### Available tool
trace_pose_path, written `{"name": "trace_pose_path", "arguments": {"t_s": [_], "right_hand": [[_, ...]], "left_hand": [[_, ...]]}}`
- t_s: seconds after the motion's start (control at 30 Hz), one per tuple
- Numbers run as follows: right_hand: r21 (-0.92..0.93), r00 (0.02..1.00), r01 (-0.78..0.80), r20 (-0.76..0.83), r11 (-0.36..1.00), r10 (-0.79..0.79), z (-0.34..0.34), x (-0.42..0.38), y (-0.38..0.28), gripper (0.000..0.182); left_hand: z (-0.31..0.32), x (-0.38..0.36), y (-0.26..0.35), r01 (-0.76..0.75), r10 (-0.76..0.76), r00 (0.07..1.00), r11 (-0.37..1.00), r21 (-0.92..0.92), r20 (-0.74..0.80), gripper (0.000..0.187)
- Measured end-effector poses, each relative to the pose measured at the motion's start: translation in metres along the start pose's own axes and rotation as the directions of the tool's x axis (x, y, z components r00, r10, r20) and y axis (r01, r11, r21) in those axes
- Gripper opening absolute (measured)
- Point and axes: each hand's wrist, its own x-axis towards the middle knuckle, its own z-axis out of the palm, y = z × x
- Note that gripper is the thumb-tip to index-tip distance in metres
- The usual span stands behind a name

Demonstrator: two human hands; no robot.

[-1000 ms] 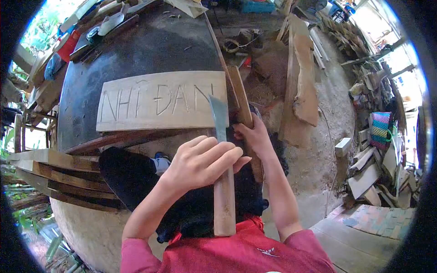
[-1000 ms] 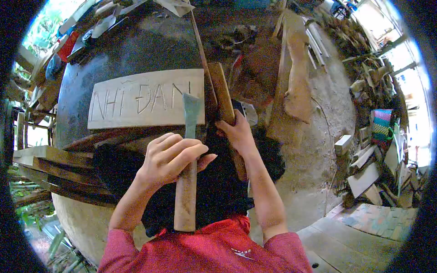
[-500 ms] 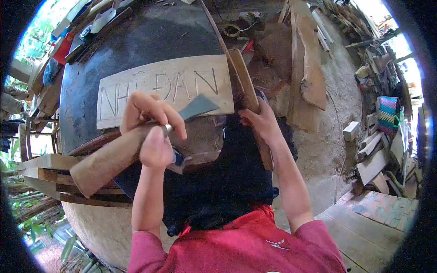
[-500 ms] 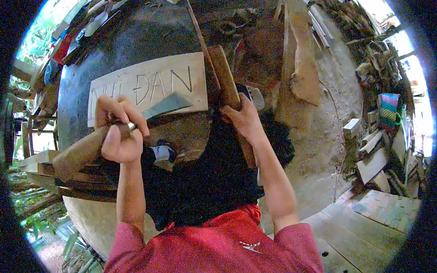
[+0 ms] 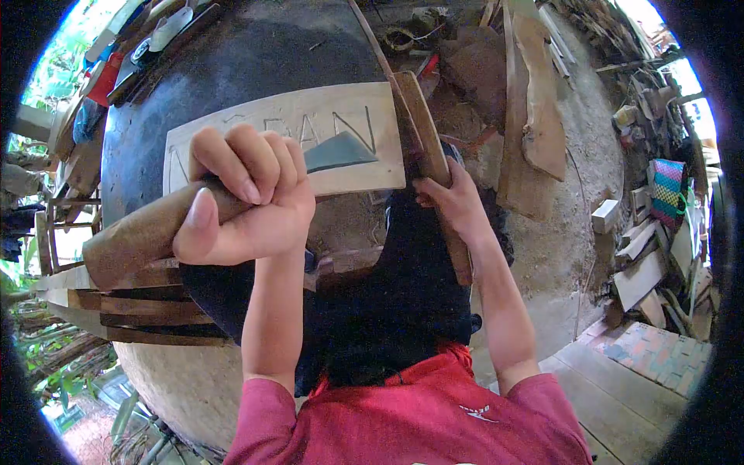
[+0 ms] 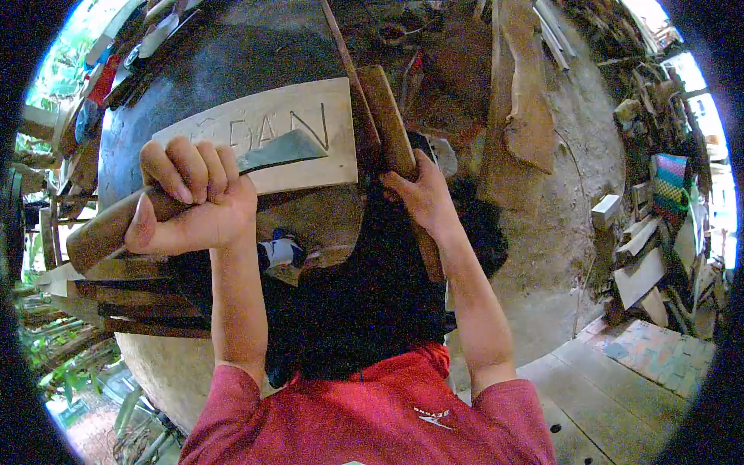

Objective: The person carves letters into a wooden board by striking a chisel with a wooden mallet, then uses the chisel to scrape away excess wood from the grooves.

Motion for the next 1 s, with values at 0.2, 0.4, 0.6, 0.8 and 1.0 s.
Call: {"name": "trace_pose_path", "arguments": {"t_s": [0.2,0.4,0.6,0.8,1.0], "right_hand": [[-0.024,1.000,-0.012,-0.025,1.000,0.011,0.002,-0.004,-0.003,0.038],[0.006,1.000,0.017,-0.004,1.000,-0.017,0.000,-0.003,-0.004,0.040],[-0.069,1.000,0.009,-0.002,0.998,-0.010,0.002,-0.005,-0.003,0.040],[-0.213,0.983,0.168,-0.041,0.963,-0.180,-0.008,0.011,0.040,0.048],[-0.110,0.995,0.090,-0.025,0.990,-0.094,-0.001,-0.001,0.008,0.038]], "left_hand": [[-0.007,0.000,-0.004,0.010,-0.011,0.998,1.000,0.026,0.065,0.040],[-0.006,0.002,-0.008,0.017,-0.018,0.998,1.000,0.011,0.054,0.039],[-0.009,0.001,-0.008,0.042,-0.044,0.996,0.999,0.025,0.083,0.039],[-0.018,-0.008,-0.010,0.075,-0.075,0.997,0.997,-0.015,0.014,0.037],[-0.011,-0.011,-0.009,0.078,-0.080,0.997,0.993,0.084,0.019,0.037]]}}
